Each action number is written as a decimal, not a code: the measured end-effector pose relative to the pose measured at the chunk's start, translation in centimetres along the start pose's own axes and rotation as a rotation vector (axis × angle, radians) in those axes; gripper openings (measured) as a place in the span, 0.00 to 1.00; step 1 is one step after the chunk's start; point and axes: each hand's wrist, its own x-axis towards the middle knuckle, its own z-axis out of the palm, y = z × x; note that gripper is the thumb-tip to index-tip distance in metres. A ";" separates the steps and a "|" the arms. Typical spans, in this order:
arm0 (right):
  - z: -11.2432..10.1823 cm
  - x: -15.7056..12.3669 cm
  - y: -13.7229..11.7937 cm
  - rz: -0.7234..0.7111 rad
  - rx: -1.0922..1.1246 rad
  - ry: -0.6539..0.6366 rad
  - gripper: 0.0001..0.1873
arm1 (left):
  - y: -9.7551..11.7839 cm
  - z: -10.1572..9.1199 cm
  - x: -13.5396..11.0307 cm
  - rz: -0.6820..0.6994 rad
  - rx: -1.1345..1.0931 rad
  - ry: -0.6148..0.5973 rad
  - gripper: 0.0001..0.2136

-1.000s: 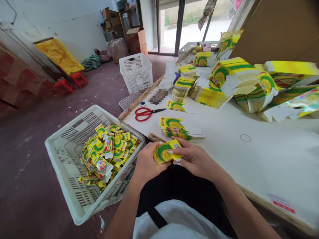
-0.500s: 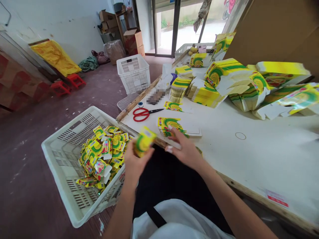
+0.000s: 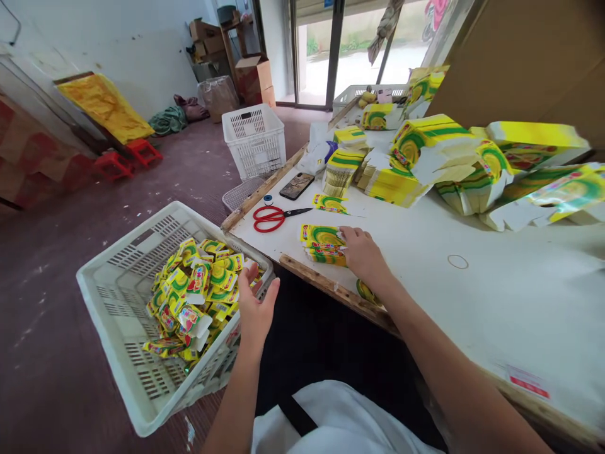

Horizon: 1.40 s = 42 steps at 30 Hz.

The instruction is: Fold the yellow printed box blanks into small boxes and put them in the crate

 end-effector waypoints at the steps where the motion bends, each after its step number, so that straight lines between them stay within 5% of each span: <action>1: -0.1 0.0 0.0 -0.004 -0.005 -0.004 0.25 | 0.0 0.1 -0.1 0.002 -0.011 -0.026 0.30; 13: -1.2 -0.4 -1.2 0.073 0.125 0.055 0.24 | 0.5 1.0 -1.6 -0.081 -0.104 -0.219 0.23; 19: -3.2 -3.7 -4.4 -0.046 0.659 0.030 0.27 | 2.4 3.1 -1.9 -0.094 -0.538 -0.331 0.32; 23: -2.8 -6.4 -7.2 -0.138 0.972 -0.192 0.23 | 5.7 4.2 -1.6 -0.176 -0.894 -0.177 0.28; 28: -2.4 -8.5 -8.7 -0.140 1.083 -0.184 0.22 | 7.9 4.6 -1.0 -0.245 -1.127 -0.038 0.21; 34: -1.6 -9.1 -8.7 -0.061 1.144 -0.300 0.22 | 6.5 5.2 -1.3 -0.319 -0.984 0.055 0.29; 38: -1.2 -8.5 -7.9 0.066 1.222 -0.234 0.20 | 5.1 5.3 -2.1 -0.195 -0.798 -0.050 0.30; 42: -1.5 -8.6 -8.1 0.001 1.282 -0.283 0.13 | 4.7 4.9 -2.2 -0.091 -0.603 0.036 0.22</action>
